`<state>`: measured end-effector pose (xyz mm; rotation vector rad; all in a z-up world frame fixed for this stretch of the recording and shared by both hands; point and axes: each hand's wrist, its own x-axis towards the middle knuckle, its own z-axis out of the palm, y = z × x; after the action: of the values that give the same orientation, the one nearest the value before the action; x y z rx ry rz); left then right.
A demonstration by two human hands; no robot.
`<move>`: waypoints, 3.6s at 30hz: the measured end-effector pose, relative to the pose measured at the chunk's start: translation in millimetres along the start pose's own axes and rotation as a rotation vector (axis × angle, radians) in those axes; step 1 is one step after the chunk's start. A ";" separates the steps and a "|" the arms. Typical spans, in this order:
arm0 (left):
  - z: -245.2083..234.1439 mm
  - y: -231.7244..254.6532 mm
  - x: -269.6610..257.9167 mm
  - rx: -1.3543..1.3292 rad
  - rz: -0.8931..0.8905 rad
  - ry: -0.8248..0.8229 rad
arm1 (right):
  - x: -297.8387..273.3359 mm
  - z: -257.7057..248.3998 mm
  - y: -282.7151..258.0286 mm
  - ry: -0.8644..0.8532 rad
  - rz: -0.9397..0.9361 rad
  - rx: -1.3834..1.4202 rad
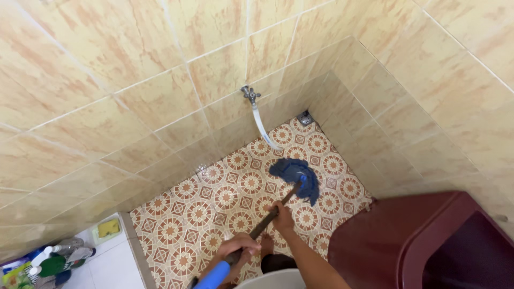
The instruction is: The person mops the patterned floor tiles using a mop, moving the mop head back and forth across the surface and around a large container.
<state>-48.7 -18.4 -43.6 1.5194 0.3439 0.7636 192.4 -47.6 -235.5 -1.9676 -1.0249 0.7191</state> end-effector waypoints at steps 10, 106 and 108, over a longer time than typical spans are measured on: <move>74.8 -90.0 48.1 0.024 0.061 0.038 | 59.5 -98.6 54.4 -0.215 0.166 -0.586; 80.5 -3.1 71.8 -0.090 0.076 -0.463 | -49.7 -82.5 71.8 0.381 0.326 -0.219; 94.6 -6.4 71.2 -0.029 0.037 -0.430 | -46.2 -102.0 85.5 0.375 0.354 -0.334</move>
<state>65.6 -44.4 -25.8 1.6191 -0.0169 0.4495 280.4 -156.9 -247.8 -2.4931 -0.6021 0.3473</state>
